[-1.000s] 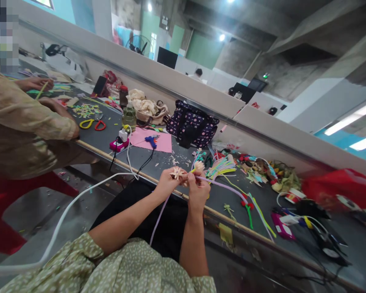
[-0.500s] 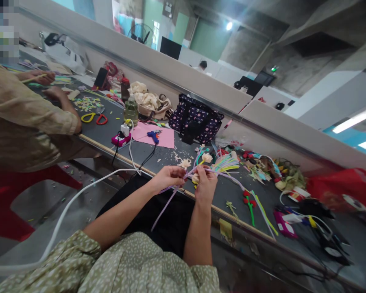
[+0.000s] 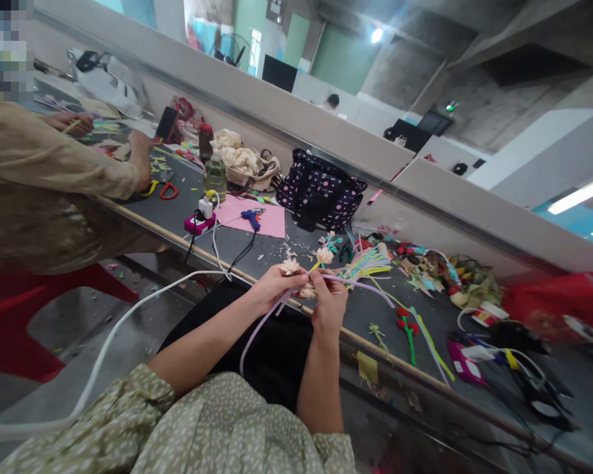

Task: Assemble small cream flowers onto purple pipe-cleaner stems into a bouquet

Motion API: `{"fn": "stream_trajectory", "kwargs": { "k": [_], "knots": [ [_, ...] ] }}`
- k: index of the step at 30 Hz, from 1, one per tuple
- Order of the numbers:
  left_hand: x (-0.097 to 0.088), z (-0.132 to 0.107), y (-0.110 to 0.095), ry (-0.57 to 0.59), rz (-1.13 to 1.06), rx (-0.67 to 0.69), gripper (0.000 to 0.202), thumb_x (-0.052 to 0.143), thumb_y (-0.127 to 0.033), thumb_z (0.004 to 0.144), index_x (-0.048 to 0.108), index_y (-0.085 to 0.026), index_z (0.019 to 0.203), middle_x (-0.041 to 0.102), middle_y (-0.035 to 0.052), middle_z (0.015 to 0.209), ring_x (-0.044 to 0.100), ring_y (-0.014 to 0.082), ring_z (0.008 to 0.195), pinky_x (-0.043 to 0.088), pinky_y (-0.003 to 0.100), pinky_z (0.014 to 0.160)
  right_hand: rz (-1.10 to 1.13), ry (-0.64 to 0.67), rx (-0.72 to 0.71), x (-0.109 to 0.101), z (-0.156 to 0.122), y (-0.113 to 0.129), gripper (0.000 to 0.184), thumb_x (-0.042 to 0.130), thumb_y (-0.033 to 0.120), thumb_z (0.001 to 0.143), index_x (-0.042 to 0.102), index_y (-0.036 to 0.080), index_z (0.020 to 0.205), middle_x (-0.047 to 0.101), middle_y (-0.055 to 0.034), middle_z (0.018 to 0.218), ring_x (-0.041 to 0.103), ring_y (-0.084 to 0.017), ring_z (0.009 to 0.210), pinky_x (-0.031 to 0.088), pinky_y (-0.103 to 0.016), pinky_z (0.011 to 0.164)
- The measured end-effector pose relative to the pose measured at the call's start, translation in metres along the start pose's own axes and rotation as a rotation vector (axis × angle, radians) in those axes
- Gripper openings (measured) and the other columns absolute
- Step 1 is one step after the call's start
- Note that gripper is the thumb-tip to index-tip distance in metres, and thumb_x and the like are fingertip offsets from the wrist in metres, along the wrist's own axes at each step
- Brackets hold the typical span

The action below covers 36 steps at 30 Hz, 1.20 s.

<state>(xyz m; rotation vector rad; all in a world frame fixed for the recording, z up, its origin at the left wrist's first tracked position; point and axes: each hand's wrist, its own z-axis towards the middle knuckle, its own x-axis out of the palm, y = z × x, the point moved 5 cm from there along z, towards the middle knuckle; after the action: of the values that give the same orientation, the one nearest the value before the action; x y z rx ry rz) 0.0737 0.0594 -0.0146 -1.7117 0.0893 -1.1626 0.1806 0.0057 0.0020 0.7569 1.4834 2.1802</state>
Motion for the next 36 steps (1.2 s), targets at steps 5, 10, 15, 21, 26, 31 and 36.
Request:
{"fn": "stream_trajectory", "kwargs": {
  "k": [5, 10, 15, 21, 26, 31, 36],
  "knots": [
    [0.004, -0.001, -0.003, -0.06, -0.001, 0.044, 0.03, 0.084, -0.028, 0.056, 0.066, -0.009, 0.071, 0.061, 0.0007, 0.059, 0.054, 0.0084, 0.052, 0.044, 0.022, 0.054, -0.002, 0.016, -0.016, -0.002, -0.006, 0.002, 0.021, 0.071, 0.034, 0.069, 0.065, 0.016, 0.078, 0.063, -0.0008, 0.074, 0.056, -0.013, 0.069, 0.046, -0.028, 0.07],
    [0.009, -0.009, -0.009, -0.044, -0.005, 0.033, 0.027, 0.083, -0.026, 0.057, 0.066, -0.009, 0.069, 0.062, 0.002, 0.06, 0.055, 0.0082, 0.055, 0.042, 0.02, 0.055, 0.031, 0.052, -0.02, -0.002, -0.013, 0.012, 0.017, 0.07, 0.03, 0.07, 0.065, 0.016, 0.078, 0.061, -0.0004, 0.075, 0.055, -0.012, 0.07, 0.044, -0.027, 0.072],
    [0.019, -0.016, -0.016, 0.024, -0.043, -0.013, 0.024, 0.083, -0.023, 0.055, 0.067, -0.01, 0.068, 0.062, 0.0014, 0.059, 0.056, 0.0088, 0.055, 0.043, 0.021, 0.057, 0.06, 0.087, -0.06, 0.0, -0.019, 0.022, 0.013, 0.069, 0.028, 0.072, 0.064, 0.017, 0.073, 0.058, 0.0001, 0.074, 0.053, -0.012, 0.07, 0.043, -0.028, 0.071],
    [0.021, -0.013, -0.011, 0.101, -0.08, -0.087, 0.024, 0.082, -0.022, 0.057, 0.066, -0.01, 0.07, 0.061, 0.0015, 0.06, 0.056, 0.0088, 0.055, 0.043, 0.021, 0.057, 0.024, 0.073, -0.115, 0.0, -0.018, 0.026, 0.014, 0.068, 0.029, 0.073, 0.062, 0.016, 0.073, 0.057, -0.0003, 0.074, 0.053, -0.013, 0.071, 0.044, -0.028, 0.071],
    [0.007, -0.006, -0.007, 0.047, 0.023, -0.027, 0.035, 0.08, -0.028, 0.062, 0.065, -0.01, 0.089, 0.064, 0.004, 0.075, 0.057, 0.0097, 0.062, 0.044, 0.022, 0.06, -0.072, -0.033, -0.19, -0.002, -0.016, 0.024, 0.017, 0.067, 0.031, 0.073, 0.062, 0.015, 0.072, 0.058, 0.0005, 0.072, 0.054, -0.013, 0.072, 0.045, -0.029, 0.074],
    [-0.015, -0.028, -0.043, -0.401, 0.464, 0.603, 0.033, 0.076, -0.029, 0.068, 0.062, -0.018, 0.097, 0.062, 0.0031, 0.094, 0.057, 0.0135, 0.083, 0.045, 0.027, 0.077, -0.111, -0.138, -0.185, -0.009, -0.016, 0.015, 0.019, 0.068, 0.033, 0.073, 0.062, 0.016, 0.072, 0.056, 0.0024, 0.07, 0.052, -0.011, 0.066, 0.042, -0.025, 0.065],
    [0.014, -0.047, -0.05, -0.272, 1.066, 0.876, 0.009, 0.063, -0.025, 0.081, 0.066, -0.019, 0.076, 0.065, 0.0031, 0.077, 0.055, 0.0165, 0.08, 0.043, 0.031, 0.077, -0.168, -0.136, -0.213, -0.005, -0.02, 0.015, 0.022, 0.065, 0.037, 0.076, 0.061, 0.015, 0.074, 0.056, 0.001, 0.07, 0.051, -0.011, 0.065, 0.043, -0.025, 0.064]
  ]
}}
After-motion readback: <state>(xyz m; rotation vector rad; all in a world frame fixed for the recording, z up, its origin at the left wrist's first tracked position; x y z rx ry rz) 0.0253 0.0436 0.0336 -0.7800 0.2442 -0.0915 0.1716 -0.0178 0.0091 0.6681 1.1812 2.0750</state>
